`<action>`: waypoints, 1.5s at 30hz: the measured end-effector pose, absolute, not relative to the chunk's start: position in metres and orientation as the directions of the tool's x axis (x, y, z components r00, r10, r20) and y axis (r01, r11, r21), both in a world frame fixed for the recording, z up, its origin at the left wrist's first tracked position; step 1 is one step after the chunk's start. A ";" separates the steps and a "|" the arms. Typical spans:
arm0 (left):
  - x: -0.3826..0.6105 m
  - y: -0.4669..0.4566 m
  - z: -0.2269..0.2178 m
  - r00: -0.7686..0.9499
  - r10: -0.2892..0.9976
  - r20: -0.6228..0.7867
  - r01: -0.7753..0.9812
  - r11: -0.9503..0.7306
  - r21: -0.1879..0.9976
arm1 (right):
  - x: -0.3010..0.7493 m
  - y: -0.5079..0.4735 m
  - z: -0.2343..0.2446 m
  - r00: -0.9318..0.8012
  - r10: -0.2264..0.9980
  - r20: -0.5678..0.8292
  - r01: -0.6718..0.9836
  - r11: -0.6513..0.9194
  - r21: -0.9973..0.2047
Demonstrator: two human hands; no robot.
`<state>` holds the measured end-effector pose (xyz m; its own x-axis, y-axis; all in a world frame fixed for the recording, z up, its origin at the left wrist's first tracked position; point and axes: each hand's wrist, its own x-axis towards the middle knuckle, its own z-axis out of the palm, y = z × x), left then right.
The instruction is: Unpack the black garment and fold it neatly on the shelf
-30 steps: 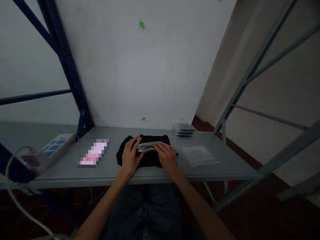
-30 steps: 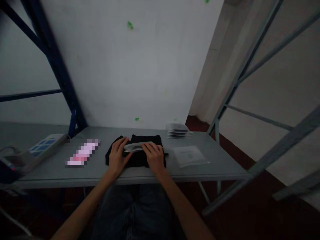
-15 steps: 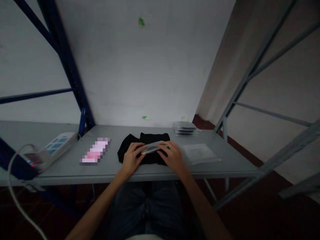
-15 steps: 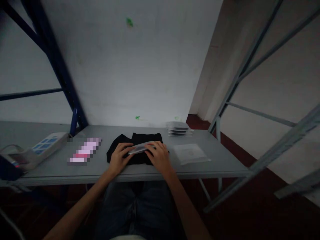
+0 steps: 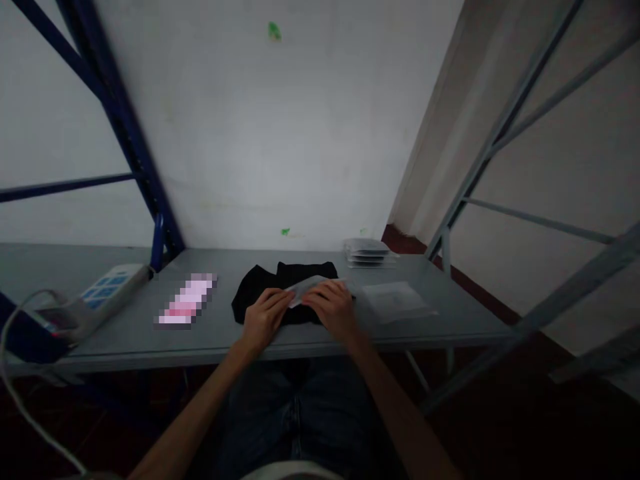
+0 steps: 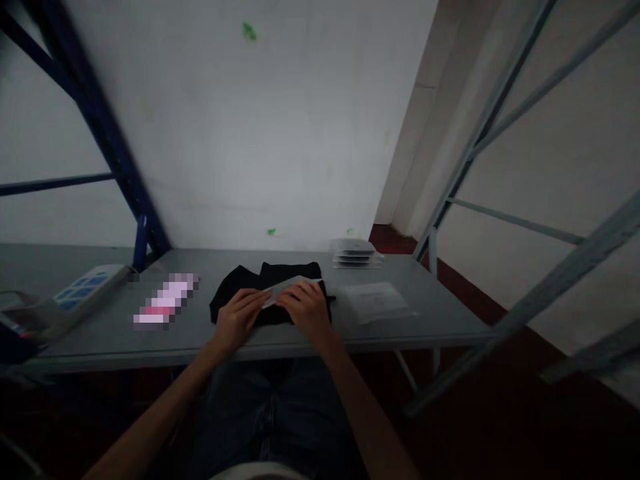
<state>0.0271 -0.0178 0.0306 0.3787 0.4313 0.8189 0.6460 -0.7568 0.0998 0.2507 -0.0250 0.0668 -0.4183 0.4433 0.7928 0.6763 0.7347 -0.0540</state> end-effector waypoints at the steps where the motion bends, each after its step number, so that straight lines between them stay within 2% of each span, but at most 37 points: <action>1: 0.027 -0.018 0.031 0.367 0.423 0.829 0.649 -0.754 0.098 | 0.258 -0.022 0.068 -0.407 0.452 0.794 0.686 0.725 -0.061; 7: 0.027 -0.022 0.035 0.276 0.403 0.873 0.651 -0.746 0.138 | 0.297 -0.005 0.066 -0.328 0.501 0.801 0.760 0.643 -0.090; 12: 0.026 -0.022 0.038 0.169 0.437 0.883 0.656 -0.719 0.230 | 0.327 0.002 0.066 -0.260 0.523 0.812 0.795 0.593 -0.128; 19: 0.028 -0.018 0.042 0.043 0.508 0.860 0.658 -0.662 0.358 | 0.321 -0.012 0.079 -0.240 0.579 0.779 0.756 0.615 -0.224; 23: 0.028 -0.021 0.041 0.103 0.520 0.848 0.668 -0.667 0.328 | 0.293 -0.021 0.085 -0.299 0.590 0.750 0.725 0.651 -0.223; 29: 0.027 -0.022 0.036 0.248 0.508 0.825 0.655 -0.715 0.243 | 0.273 -0.026 0.077 -0.416 0.661 0.625 0.743 0.643 -0.187; 35: 0.028 -0.021 0.033 0.336 0.486 0.807 0.660 -0.733 0.167 | 0.258 -0.035 0.071 -0.428 0.695 0.577 0.793 0.595 -0.128; 41: 0.028 -0.019 0.033 0.310 0.564 0.765 0.608 -0.737 0.296 | 0.250 -0.037 0.075 -0.363 0.652 0.666 0.795 0.589 -0.143; 45: 0.028 -0.015 0.030 0.311 0.603 0.735 0.578 -0.734 0.357 | 0.258 -0.038 0.084 -0.286 0.636 0.717 0.768 0.600 -0.225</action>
<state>0.0281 -0.0146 0.0305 0.3109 0.6026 0.7350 0.5783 -0.7336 0.3569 0.2577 -0.0379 0.0841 -0.2862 0.6356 0.7170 0.7680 0.5996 -0.2250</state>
